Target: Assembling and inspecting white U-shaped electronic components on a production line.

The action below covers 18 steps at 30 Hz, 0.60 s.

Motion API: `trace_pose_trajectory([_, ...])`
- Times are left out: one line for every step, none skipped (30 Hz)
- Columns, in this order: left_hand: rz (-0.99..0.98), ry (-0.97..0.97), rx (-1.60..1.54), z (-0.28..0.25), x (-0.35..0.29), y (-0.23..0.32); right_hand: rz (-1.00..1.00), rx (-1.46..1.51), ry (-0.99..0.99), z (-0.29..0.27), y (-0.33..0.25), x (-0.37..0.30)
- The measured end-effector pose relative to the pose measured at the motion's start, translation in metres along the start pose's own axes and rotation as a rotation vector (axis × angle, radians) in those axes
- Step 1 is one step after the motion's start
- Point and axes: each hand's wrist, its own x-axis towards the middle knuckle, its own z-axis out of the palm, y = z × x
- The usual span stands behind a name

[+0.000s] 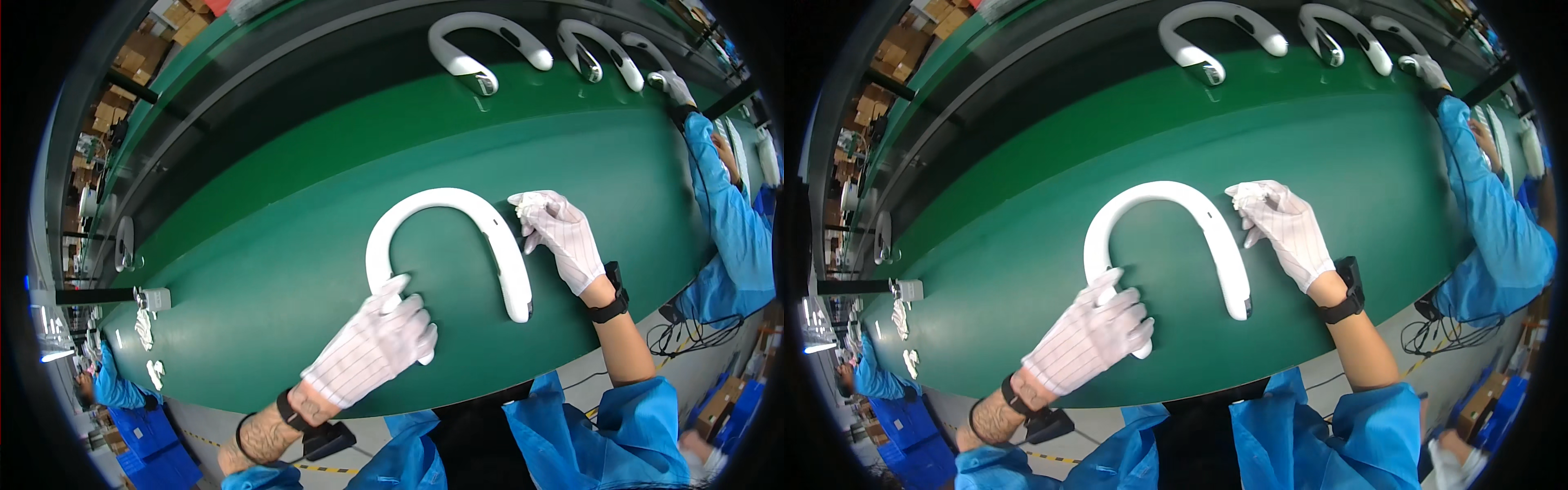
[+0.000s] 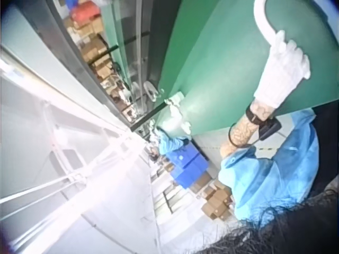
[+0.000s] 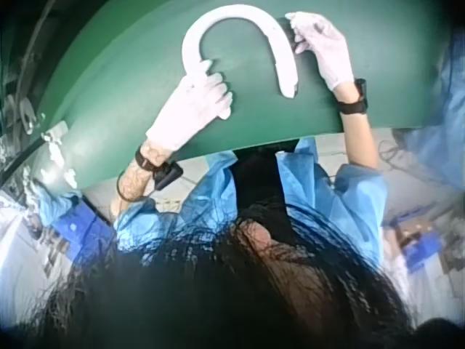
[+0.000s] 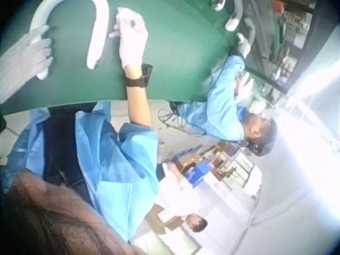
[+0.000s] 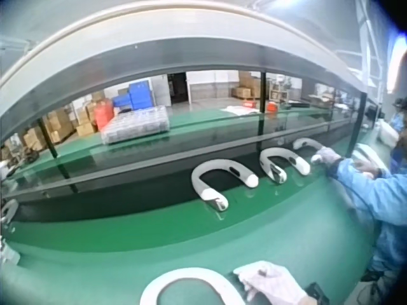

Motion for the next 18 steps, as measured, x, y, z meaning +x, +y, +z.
trace_pose_trajectory([-0.008, -0.002, 0.005, -0.003, 0.010, -0.002, -0.003, 0.003, -0.009, 0.000, -0.003, -0.001])
trace_pose_trajectory([0.070, -0.067, 0.038, -0.004, 0.016, -0.004, -0.007, -0.035, 0.024, 0.003, -0.004, -0.002])
trace_pose_trajectory([0.149, -0.131, 0.069, -0.004, 0.022, -0.004, -0.011, -0.073, 0.058, 0.006, -0.003, -0.003])
trace_pose_trajectory([0.134, -0.137, -0.007, -0.011, 0.029, -0.004, -0.082, -0.177, 0.138, 0.005, 0.001, -0.003])
trace_pose_trajectory([0.139, -0.135, -0.008, -0.014, 0.032, -0.002, -0.099, -0.115, 0.121, 0.002, -0.002, -0.005])
trace_pose_trajectory([0.114, -0.005, -0.115, -0.016, 0.034, 0.002, -0.140, -0.060, 0.168, -0.002, 0.003, -0.002])
trace_pose_trajectory([0.091, 0.127, -0.222, -0.019, 0.037, 0.004, -0.182, -0.006, 0.216, -0.010, 0.006, 0.002])
trace_pose_trajectory([0.081, 0.256, -0.391, -0.024, 0.040, 0.001, -0.203, 0.047, 0.215, -0.019, 0.003, 0.005])
trace_pose_trajectory([0.083, 0.260, -0.398, -0.023, 0.040, 0.001, -0.203, 0.122, 0.276, -0.026, 0.008, 0.013])
trace_pose_trajectory([-0.035, 0.460, -0.546, -0.021, 0.036, 0.001, -0.224, 0.130, 0.343, -0.018, 0.005, 0.019])
trace_pose_trajectory([-0.126, 0.659, -0.705, -0.018, 0.039, 0.002, -0.250, 0.129, 0.441, -0.015, -0.001, 0.017])
trace_pose_trajectory([-0.253, 0.828, -0.913, -0.010, 0.041, 0.005, -0.250, 0.051, 0.363, -0.015, -0.005, 0.013])
trace_pose_trajectory([-0.274, 0.992, -1.069, -0.013, 0.045, 0.004, -0.262, 0.033, 0.264, -0.012, -0.003, 0.012])
trace_pose_trajectory([-0.344, 1.109, -1.047, -0.009, 0.047, 0.001, -0.244, 0.021, 0.196, -0.005, -0.001, 0.013])
trace_pose_trajectory([-0.416, 1.225, -1.019, -0.004, 0.046, -0.002, -0.226, 0.011, 0.128, 0.004, 0.001, 0.014])
trace_pose_trajectory([-0.424, 1.224, -1.013, -0.002, 0.044, -0.004, -0.263, -0.181, 0.059, 0.013, 0.004, 0.016])
trace_pose_trajectory([-0.468, 1.249, -1.041, 0.004, 0.041, -0.008, -0.296, -0.376, -0.007, 0.022, 0.009, 0.018])
trace_pose_trajectory([-0.510, 1.274, -1.069, 0.009, 0.040, -0.009, -0.292, -0.376, -0.008, 0.032, 0.009, 0.027])
